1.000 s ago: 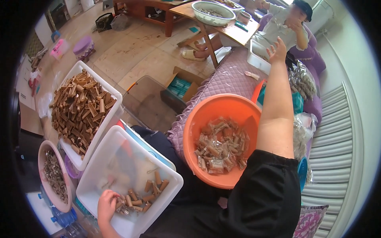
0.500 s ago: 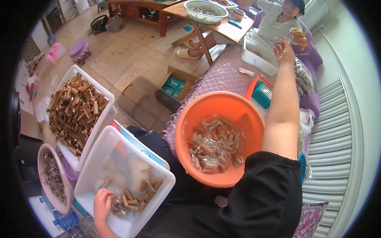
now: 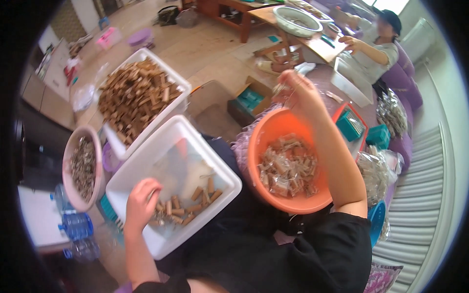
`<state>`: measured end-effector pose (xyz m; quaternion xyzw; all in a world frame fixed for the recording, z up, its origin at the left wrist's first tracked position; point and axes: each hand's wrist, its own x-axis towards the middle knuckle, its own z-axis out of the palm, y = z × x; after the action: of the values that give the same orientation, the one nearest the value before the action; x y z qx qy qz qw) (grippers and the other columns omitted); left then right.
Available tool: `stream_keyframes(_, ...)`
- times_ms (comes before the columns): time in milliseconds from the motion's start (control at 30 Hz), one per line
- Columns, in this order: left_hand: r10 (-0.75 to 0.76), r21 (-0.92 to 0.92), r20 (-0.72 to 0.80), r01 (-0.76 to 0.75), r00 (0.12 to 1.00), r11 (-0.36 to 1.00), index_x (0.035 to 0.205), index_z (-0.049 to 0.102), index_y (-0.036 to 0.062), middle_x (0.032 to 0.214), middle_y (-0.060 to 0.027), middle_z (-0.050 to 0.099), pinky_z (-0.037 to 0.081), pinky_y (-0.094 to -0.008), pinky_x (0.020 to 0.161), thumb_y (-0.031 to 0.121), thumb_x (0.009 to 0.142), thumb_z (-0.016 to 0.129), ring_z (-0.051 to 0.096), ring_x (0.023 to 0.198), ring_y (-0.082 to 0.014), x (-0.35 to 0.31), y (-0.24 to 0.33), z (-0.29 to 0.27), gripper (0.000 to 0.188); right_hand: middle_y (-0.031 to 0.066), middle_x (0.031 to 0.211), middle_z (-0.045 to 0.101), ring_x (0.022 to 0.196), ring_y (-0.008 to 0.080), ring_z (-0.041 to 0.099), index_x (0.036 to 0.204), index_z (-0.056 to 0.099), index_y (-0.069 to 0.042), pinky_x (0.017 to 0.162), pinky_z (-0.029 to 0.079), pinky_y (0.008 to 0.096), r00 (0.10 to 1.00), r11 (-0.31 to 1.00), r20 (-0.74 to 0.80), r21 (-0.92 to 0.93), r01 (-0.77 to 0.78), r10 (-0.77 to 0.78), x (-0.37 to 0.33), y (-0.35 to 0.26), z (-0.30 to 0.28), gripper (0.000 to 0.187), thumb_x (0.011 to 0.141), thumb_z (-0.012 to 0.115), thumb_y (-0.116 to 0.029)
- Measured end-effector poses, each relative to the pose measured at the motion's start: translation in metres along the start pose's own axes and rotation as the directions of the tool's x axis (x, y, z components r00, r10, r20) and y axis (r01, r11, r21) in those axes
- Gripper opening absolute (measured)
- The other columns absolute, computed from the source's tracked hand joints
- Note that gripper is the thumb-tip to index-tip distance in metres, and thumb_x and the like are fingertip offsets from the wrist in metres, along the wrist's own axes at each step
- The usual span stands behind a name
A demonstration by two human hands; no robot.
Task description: The person assembles small electronic components by hand, inserting circuit boards into plastic tube housings.
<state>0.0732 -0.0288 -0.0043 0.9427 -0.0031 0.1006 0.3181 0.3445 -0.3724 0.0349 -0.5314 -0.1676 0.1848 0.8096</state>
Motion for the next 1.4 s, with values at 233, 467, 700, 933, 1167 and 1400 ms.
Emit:
stream_keyframes(233, -0.020, -0.484, -0.358, -0.168, 0.933, 0.859, 0.120, 0.051, 0.0083, 0.110, -0.0075, 0.054, 0.046, -0.0307, 0.079, 0.018, 0.069, 0.075, 0.055, 0.097, -0.0200, 0.018, 0.060, 0.006, 0.057, 0.0072, 0.092, 0.056, 0.084, 0.0188, 0.060, 0.096, 0.053, -0.005, 0.072, 0.051, 0.0341, 0.891, 0.944, 0.405, 0.160, -0.287, 0.203, -0.041, 0.061, 0.166, 0.017, 0.092, 0.050, -0.021)
stream_keyframes(467, -0.180, -0.628, -0.573, -0.287, 0.799, 0.724, 0.098, 0.058, 0.0031, 0.093, -0.0054, 0.059, 0.044, -0.0259, 0.079, 0.010, 0.085, 0.061, 0.058, 0.085, -0.0142, -0.006, 0.026, -0.005, 0.015, 0.0059, 0.087, 0.060, 0.078, 0.0144, 0.058, 0.093, 0.057, -0.001, 0.073, 0.050, 0.0294, 0.866, 0.961, 0.466, 0.108, -0.256, 0.178, -0.046, 0.097, 0.251, 0.015, 0.090, 0.054, -0.016)
stream_keyframes(700, -0.481, -0.902, -0.382, -0.207, 0.789, 0.378, 0.096, 0.056, 0.0018, 0.087, -0.0012, 0.057, 0.044, -0.0206, 0.072, 0.013, 0.089, 0.056, 0.054, 0.080, -0.0068, -0.020, -0.001, -0.019, 0.013, 0.0045, 0.082, 0.060, 0.072, 0.0119, 0.058, 0.089, 0.058, 0.000, 0.067, 0.047, 0.0258, 0.932, 0.994, 0.350, -0.079, -0.075, 0.098, -0.048, 0.129, 0.291, 0.014, 0.085, 0.061, -0.013)
stream_keyframes(933, -0.539, -0.904, -0.382, -0.180, 0.751, 0.388, 0.097, 0.056, 0.0016, 0.086, -0.0009, 0.057, 0.043, -0.0208, 0.071, 0.011, 0.088, 0.057, 0.053, 0.076, -0.0068, -0.022, -0.022, -0.013, 0.013, 0.0047, 0.084, 0.059, 0.072, 0.0126, 0.057, 0.086, 0.057, 0.002, 0.066, 0.047, 0.0255, 0.920, 0.994, 0.381, -0.089, -0.061, 0.091, -0.036, 0.162, 0.296, 0.008, 0.081, 0.061, -0.003)
stream_keyframes(1167, -0.384, -0.678, -0.610, -0.205, 0.693, 0.706, 0.093, 0.057, 0.0006, 0.082, -0.0028, 0.058, 0.044, -0.0219, 0.067, 0.006, 0.082, 0.062, 0.052, 0.072, -0.0086, -0.021, -0.037, -0.001, 0.014, 0.0052, 0.082, 0.058, 0.070, 0.0117, 0.057, 0.083, 0.056, 0.002, 0.065, 0.047, 0.0255, 0.930, 0.997, 0.358, -0.019, -0.079, 0.080, -0.039, 0.178, 0.288, 0.005, 0.080, 0.059, 0.000)
stream_keyframes(1400, -0.555, -0.948, -0.169, 0.020, 0.814, 0.318, 0.093, 0.059, 0.0014, 0.067, 0.0039, 0.044, 0.039, -0.0166, 0.055, 0.010, 0.080, 0.065, 0.045, 0.060, -0.0030, -0.019, -0.032, -0.013, 0.017, 0.0063, 0.080, 0.059, 0.065, 0.0113, 0.057, 0.086, 0.056, 0.003, 0.056, 0.048, 0.0230, 0.959, 0.996, 0.269, -0.044, -0.079, 0.088, -0.038, 0.179, 0.282, 0.008, 0.080, 0.061, -0.001)
